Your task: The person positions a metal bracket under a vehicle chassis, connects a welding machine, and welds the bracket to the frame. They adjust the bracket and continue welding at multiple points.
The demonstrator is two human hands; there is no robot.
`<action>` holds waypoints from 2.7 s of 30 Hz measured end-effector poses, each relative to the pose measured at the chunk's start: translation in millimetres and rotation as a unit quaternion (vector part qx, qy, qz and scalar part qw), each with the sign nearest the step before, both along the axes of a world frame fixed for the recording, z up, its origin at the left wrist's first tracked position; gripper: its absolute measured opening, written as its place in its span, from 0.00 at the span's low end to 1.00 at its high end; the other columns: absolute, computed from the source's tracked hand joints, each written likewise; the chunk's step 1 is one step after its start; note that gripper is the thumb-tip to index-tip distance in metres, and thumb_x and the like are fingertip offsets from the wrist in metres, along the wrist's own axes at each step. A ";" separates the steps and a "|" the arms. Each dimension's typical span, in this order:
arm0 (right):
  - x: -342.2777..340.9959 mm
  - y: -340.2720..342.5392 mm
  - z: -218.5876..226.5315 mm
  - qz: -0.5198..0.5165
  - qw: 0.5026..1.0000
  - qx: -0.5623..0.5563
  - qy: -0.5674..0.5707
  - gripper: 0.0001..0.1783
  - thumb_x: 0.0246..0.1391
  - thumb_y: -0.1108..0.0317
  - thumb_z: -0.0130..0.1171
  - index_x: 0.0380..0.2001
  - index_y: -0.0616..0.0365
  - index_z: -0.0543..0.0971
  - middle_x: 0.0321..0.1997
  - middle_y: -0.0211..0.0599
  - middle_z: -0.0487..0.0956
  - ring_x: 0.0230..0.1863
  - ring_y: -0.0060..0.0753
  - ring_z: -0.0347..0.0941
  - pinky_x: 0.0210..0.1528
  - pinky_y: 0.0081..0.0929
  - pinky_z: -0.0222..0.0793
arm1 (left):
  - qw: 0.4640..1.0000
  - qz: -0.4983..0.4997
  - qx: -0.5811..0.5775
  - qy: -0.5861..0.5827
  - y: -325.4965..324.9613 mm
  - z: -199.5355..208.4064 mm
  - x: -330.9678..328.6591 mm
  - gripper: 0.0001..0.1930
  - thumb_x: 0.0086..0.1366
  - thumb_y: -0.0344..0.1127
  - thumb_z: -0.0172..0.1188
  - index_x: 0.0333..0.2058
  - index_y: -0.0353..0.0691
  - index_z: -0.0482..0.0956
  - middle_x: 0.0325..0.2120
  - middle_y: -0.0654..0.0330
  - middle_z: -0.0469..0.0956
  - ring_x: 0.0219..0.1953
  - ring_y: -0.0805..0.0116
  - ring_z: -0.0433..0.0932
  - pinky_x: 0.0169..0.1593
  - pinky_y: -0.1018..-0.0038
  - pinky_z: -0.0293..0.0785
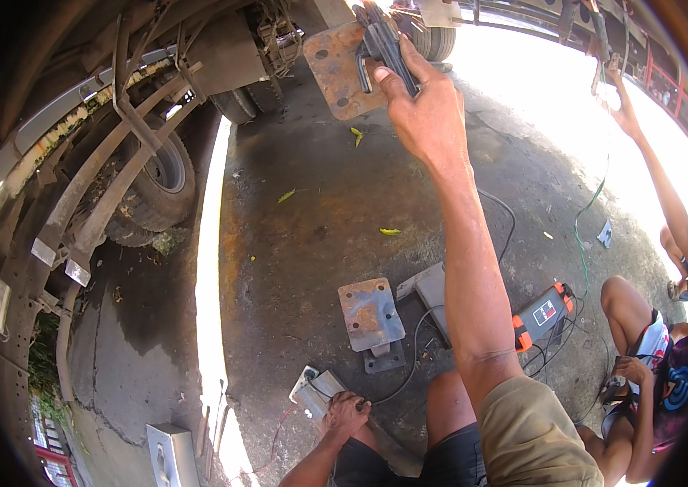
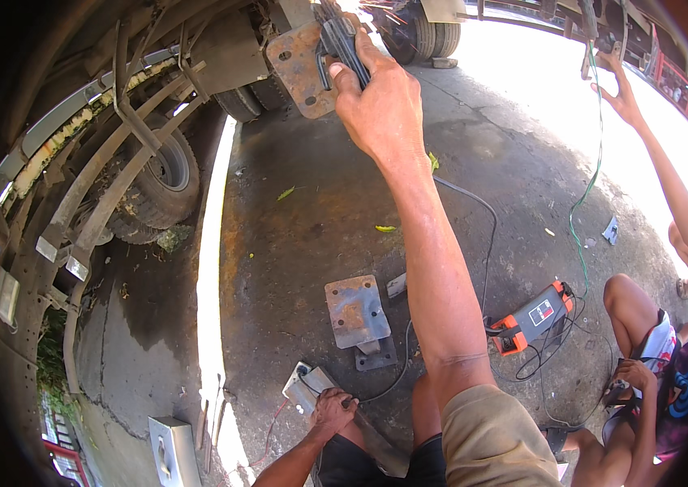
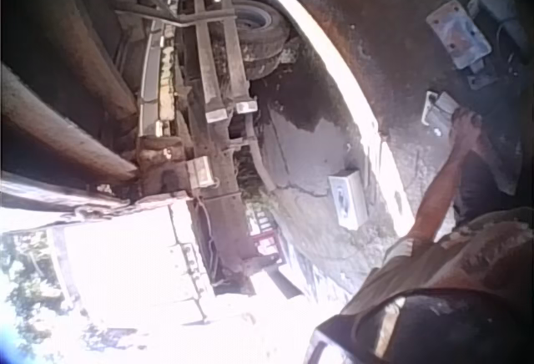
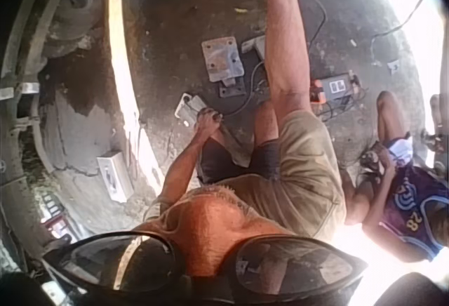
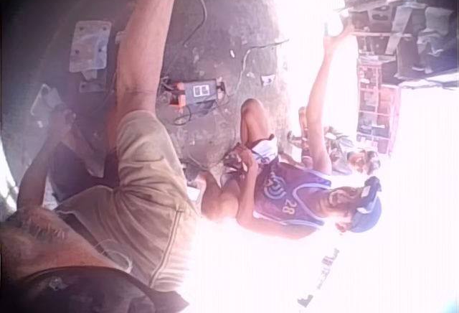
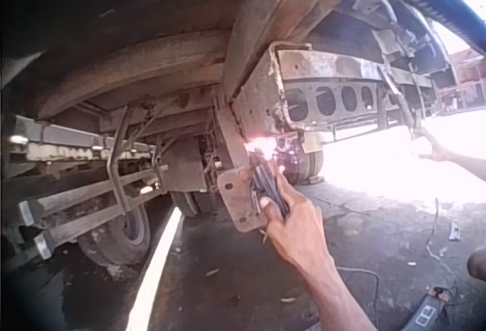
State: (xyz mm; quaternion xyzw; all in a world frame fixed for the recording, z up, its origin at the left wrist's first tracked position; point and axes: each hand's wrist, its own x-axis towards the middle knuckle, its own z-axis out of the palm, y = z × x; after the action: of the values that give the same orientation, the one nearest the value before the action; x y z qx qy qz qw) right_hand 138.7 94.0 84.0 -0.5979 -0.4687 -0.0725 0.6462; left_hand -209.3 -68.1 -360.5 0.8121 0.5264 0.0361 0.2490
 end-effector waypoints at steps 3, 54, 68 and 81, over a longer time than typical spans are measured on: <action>-1.9 -0.2 0.4 0.001 1.000 -0.005 -0.002 0.36 0.62 0.49 0.62 0.68 0.56 0.73 0.65 0.57 0.77 0.68 0.57 0.72 0.69 0.49 0.67 | 1.000 0.003 -0.001 -0.003 -0.1 1.2 -0.6 0.17 0.62 0.49 0.67 0.41 0.44 0.89 0.50 0.56 0.82 0.60 0.54 0.74 0.67 0.60 0.67; 10.6 3.7 8.1 -0.004 0.999 -0.025 -0.023 0.35 0.61 0.47 0.61 0.68 0.51 0.74 0.62 0.54 0.80 0.62 0.55 0.78 0.65 0.48 0.71 | 0.999 0.001 -0.045 0.031 2.3 -0.9 -1.6 0.18 0.65 0.51 0.63 0.45 0.46 0.88 0.56 0.59 0.78 0.64 0.56 0.70 0.71 0.60 0.63; -3.4 -18.0 2.2 0.016 0.999 -0.027 -0.028 0.33 0.64 0.51 0.61 0.69 0.50 0.73 0.58 0.56 0.82 0.57 0.53 0.81 0.61 0.43 0.73 | 1.000 -0.004 0.006 -0.008 1.9 -3.4 0.0 0.16 0.61 0.48 0.67 0.40 0.43 0.89 0.48 0.55 0.83 0.58 0.52 0.76 0.67 0.59 0.67; -3.2 -8.5 10.6 0.003 0.999 -0.048 -0.025 0.32 0.63 0.55 0.60 0.68 0.56 0.73 0.51 0.59 0.83 0.53 0.60 0.81 0.57 0.48 0.74 | 1.000 0.008 0.006 -0.010 1.0 -13.3 -2.5 0.16 0.61 0.48 0.68 0.40 0.44 0.90 0.49 0.55 0.83 0.58 0.52 0.75 0.67 0.58 0.66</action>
State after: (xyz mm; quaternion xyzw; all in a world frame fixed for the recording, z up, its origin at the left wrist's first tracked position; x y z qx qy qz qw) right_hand 135.5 85.4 94.6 -0.6246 -0.4893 -0.0625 0.6054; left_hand -211.8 -67.2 -373.9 0.8088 0.5305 0.0488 0.2491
